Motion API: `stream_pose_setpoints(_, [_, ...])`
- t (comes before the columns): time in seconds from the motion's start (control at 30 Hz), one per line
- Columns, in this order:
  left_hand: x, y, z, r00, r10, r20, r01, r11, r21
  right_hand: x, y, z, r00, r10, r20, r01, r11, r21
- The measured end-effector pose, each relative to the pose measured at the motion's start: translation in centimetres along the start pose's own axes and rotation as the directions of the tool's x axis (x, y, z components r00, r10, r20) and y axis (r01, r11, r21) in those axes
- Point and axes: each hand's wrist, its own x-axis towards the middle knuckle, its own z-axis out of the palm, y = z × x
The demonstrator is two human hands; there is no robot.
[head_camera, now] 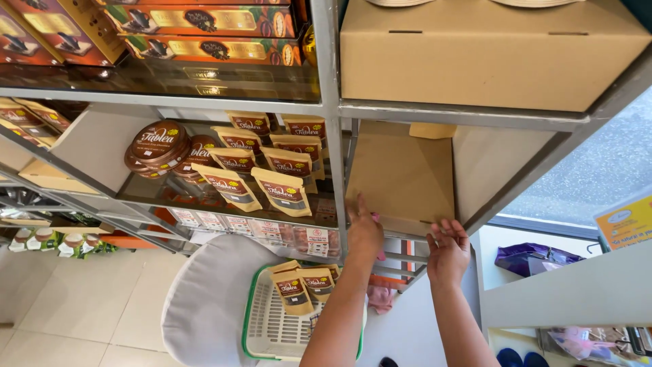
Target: Wiping down packaged food items with a cloth and organizing them on grocery store shelves.
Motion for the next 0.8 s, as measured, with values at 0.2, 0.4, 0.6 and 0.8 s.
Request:
stream_pose_setpoints(0.2, [3.9,-4.4,4.1,0.962,0.174,-0.21,-0.213,0.96,-0.18,1.9,0.4,-1.5,0.999,-0.045,-0.001,0.045,0.987,0.152])
stream_pose_setpoints(0.4, [3.1,-3.5,2.5,0.979,0.127,-0.16,-0.157,0.969,-0.191,2.6,0.7,-1.8,0.998,-0.066,0.011,0.063,0.981,0.185])
stream_pose_setpoints(0.6, [1.4,-3.3,2.1,0.954,0.213,-0.213,-0.255,0.947,-0.197,2.6,1.1,-2.2,0.999,-0.038,0.01,0.036,0.987,0.16])
stream_pose_setpoints(0.8, [-2.9,-6.9,2.1,0.894,0.351,-0.28,-0.414,0.884,-0.216,-0.5,3.2,-1.9,0.996,0.08,0.042,-0.084,0.99,0.116])
